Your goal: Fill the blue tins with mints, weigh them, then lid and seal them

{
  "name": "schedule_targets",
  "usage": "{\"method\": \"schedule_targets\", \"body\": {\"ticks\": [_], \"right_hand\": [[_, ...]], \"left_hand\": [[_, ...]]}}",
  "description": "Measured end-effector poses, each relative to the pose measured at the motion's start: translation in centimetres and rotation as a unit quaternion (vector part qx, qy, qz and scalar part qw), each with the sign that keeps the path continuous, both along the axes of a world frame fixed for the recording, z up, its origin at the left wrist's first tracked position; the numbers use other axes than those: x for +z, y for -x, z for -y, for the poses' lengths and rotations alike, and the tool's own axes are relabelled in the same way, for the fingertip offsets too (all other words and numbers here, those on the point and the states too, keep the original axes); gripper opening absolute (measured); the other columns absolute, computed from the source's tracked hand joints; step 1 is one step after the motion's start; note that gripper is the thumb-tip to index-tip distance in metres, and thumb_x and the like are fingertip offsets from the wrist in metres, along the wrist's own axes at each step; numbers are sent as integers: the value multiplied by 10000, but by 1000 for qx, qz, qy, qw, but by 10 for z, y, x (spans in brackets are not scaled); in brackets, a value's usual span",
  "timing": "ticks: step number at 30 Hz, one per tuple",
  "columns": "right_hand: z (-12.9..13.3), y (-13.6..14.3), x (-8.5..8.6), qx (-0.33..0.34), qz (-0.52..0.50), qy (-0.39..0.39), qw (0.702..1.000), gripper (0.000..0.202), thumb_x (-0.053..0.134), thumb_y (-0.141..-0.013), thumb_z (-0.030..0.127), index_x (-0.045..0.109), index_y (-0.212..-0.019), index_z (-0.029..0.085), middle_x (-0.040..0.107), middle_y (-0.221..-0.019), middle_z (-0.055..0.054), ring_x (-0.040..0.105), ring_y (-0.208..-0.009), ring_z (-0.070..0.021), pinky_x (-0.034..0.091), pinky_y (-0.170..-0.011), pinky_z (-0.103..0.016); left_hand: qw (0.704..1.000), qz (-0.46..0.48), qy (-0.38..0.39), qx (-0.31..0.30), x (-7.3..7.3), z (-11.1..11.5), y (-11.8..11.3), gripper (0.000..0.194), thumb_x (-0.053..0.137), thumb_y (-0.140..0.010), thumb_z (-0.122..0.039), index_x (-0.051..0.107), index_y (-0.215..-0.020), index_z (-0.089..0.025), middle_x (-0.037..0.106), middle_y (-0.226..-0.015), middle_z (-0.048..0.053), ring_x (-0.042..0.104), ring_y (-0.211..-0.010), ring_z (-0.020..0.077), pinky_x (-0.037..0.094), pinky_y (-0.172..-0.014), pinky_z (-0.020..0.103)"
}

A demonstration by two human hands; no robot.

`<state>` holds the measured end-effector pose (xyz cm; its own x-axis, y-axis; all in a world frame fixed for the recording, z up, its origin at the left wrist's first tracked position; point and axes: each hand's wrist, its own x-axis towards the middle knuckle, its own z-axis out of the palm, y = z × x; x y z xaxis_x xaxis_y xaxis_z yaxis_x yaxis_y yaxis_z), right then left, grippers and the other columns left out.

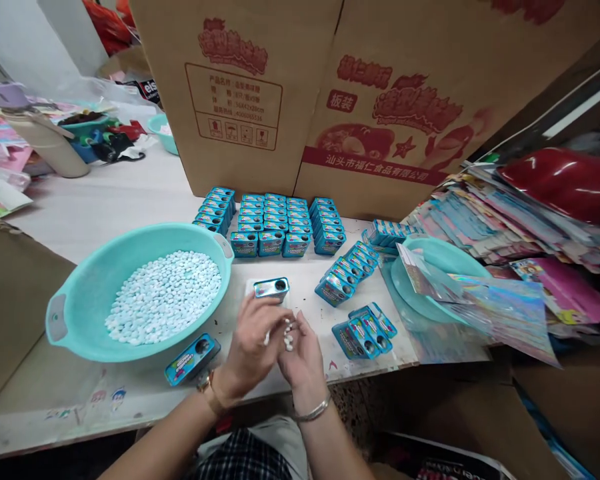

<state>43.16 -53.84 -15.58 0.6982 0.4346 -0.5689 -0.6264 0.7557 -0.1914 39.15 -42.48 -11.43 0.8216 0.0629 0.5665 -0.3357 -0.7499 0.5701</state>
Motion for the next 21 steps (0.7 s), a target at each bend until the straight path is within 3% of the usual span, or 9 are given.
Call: {"method": "schedule_targets", "body": {"ticks": [2, 6, 9, 12, 17, 21], "right_hand": [[2, 2, 1, -26, -44, -11, 999, 63, 649, -838, 186, 606, -797, 164, 665, -732, 2, 641, -689, -95, 547, -644, -197], [22, 3, -1, -54, -58, -26, 997, 154, 603, -871, 196, 557, -727, 171, 580, -625, 29, 518, -501, -67, 449, -465, -161], [42, 15, -12, -66, -49, -18, 996, 173, 608, -866, 192, 531, -712, 170, 546, -604, 48, 435, -433, -45, 348, -398, -140], [56, 38, -30, -73, -82, 8, 994, 193, 647, -844, 211, 522, -705, 165, 537, -581, 53, 409, -400, -34, 296, -378, -131], [68, 77, -60, -88, -158, 25, 983, 217, 675, -819, 240, 520, -689, 161, 485, -496, 69, 360, -340, -28, 232, -354, -129], [70, 84, -63, -91, -160, 0, 983, 213, 643, -833, 226, 517, -673, 163, 468, -473, 73, 363, -333, -30, 214, -356, -130]], "left_hand": [[999, -21, -29, -35, 3, 5, 2, 326, 553, -907, -199, 551, -1227, -264, 688, -1173, 67, 572, -1200, 249, 342, -1120, 533], [992, -74, -101, 32, 3, -8, -25, 642, 615, -858, -264, 344, -1433, -173, 485, -1434, 177, 412, -1356, 329, 354, -1100, 536], [965, -159, -204, 35, 0, -18, -52, 523, 616, -811, -193, 471, -1310, -135, 567, -1295, 196, 498, -1235, 365, 389, -1011, 546], [944, -201, -254, -58, 5, -8, -64, 366, 513, -770, -38, 584, -1096, -186, 646, -1035, 103, 584, -1026, 290, 410, -924, 465], [914, -160, -266, -263, 21, 45, -57, 348, 518, -756, -9, 573, -1013, -237, 648, -1011, 45, 549, -1016, 236, 359, -944, 412], [869, -136, -296, -374, 9, 93, -61, 298, 508, -788, -22, 589, -993, -223, 636, -966, 52, 549, -945, 226, 415, -841, 365]]}}
